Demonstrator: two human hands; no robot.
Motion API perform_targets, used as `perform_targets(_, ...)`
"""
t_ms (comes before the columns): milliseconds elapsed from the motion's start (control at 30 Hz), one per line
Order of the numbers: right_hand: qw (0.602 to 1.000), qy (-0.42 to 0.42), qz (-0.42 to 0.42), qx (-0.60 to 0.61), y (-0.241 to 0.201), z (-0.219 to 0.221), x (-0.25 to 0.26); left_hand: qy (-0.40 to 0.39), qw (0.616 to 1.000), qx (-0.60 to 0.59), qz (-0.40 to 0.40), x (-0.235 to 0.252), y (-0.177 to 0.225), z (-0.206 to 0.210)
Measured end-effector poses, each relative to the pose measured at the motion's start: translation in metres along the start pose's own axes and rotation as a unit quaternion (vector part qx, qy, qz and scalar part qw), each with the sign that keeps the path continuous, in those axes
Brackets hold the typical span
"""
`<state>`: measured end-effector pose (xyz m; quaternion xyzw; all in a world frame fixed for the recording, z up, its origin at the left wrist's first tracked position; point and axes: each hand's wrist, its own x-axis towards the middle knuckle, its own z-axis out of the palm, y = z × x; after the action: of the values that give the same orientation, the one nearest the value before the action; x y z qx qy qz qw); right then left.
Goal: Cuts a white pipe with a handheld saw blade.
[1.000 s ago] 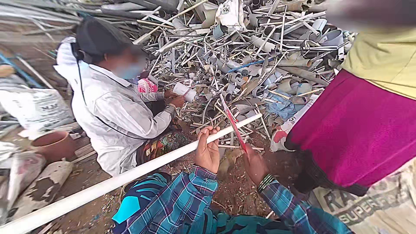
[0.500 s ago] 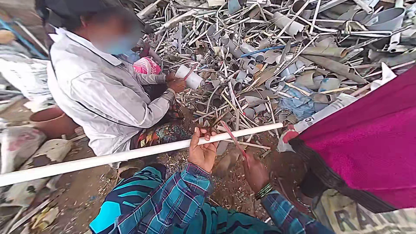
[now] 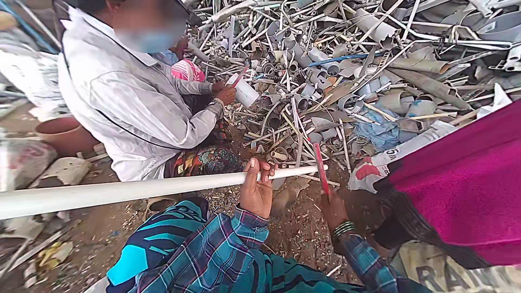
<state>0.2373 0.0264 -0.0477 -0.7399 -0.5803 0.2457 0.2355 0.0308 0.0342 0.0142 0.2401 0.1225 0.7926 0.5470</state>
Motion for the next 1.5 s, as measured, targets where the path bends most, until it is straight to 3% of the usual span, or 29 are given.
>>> perform_targets(100, 1.0, 0.0, 0.008, 0.019, -0.002, 0.002, -0.007, 0.001, 1.0, 0.006, 0.004, 0.0, 0.002, -0.002)
perform_targets(200, 0.991, 0.012, -0.133, -0.005, -0.03, 0.011, -0.047, 0.049, 0.998, 0.005, -0.032, -0.004, 0.003, 0.0)
perform_targets(267, 0.984, 0.054, -0.169, -0.001, -0.031, 0.014, -0.053, 0.051, 0.997, -0.006, -0.056, -0.007, 0.009, 0.004)
perform_targets(333, 0.99, 0.076, -0.121, 0.007, -0.014, 0.011, -0.037, 0.058, 0.996, -0.013, -0.064, -0.008, 0.017, 0.008)
perform_targets(400, 0.999, 0.046, -0.013, 0.001, 0.001, 0.003, -0.017, 0.088, 0.994, -0.006, -0.063, -0.006, 0.025, 0.01)
perform_targets(467, 0.999, 0.036, 0.026, -0.004, 0.003, 0.001, -0.014, 0.1, 0.993, -0.002, -0.06, -0.006, 0.028, 0.01)
perform_targets(600, 0.989, 0.037, -0.142, -0.036, -0.047, 0.008, -0.066, 0.098, 0.992, 0.002, -0.074, -0.01, 0.024, 0.006)
perform_targets(667, 0.981, 0.061, -0.182, -0.031, -0.054, 0.017, -0.078, 0.117, 0.988, -0.004, -0.101, -0.011, 0.03, 0.009)
perform_targets(800, 0.997, 0.073, -0.026, 0.03, -0.015, 0.014, -0.04, 0.147, 0.983, -0.016, -0.107, -0.005, 0.046, 0.01)
perform_targets(900, 0.995, 0.065, 0.018, 0.073, -0.009, 0.004, -0.031, 0.066, 0.994, -0.025, -0.086, -0.009, 0.046, 0.003)
perform_targets(1000, 0.986, 0.091, -0.116, 0.076, -0.036, 0.012, -0.057, -0.109, 0.991, 0.044, -0.062, -0.014, 0.034, -0.008)
perform_targets(1067, 0.974, 0.107, -0.193, 0.048, -0.045, 0.017, -0.066, -0.226, 0.963, 0.148, 0.011, -0.012, 0.027, -0.017)
perform_targets(1133, 0.985, 0.084, -0.141, 0.043, -0.041, 0.013, -0.058, -0.281, 0.93, 0.213, 0.103, -0.012, 0.025, -0.018)
perform_targets(1200, 0.997, 0.055, -0.031, 0.038, -0.024, 0.007, -0.037, -0.285, 0.924, 0.214, 0.137, -0.016, 0.027, -0.016)
perform_targets(1267, 0.999, 0.032, 0.018, 0.019, -0.016, 0.006, -0.027, -0.262, 0.934, 0.191, 0.151, -0.016, 0.026, -0.018)
perform_targets(1367, 0.995, 0.012, -0.096, 0.001, -0.038, 0.019, -0.059, -0.192, 0.949, 0.17, 0.181, -0.01, 0.023, -0.02)
perform_targets(1433, 0.974, 0.06, -0.219, -0.016, -0.051, 0.032, -0.082, -0.187, 0.944, 0.153, 0.223, -0.005, 0.026, -0.017)
perform_targets(1500, 0.97, 0.093, -0.225, 0.014, -0.049, 0.039, -0.083, -0.196, 0.939, 0.133, 0.25, -0.003, 0.032, -0.011)
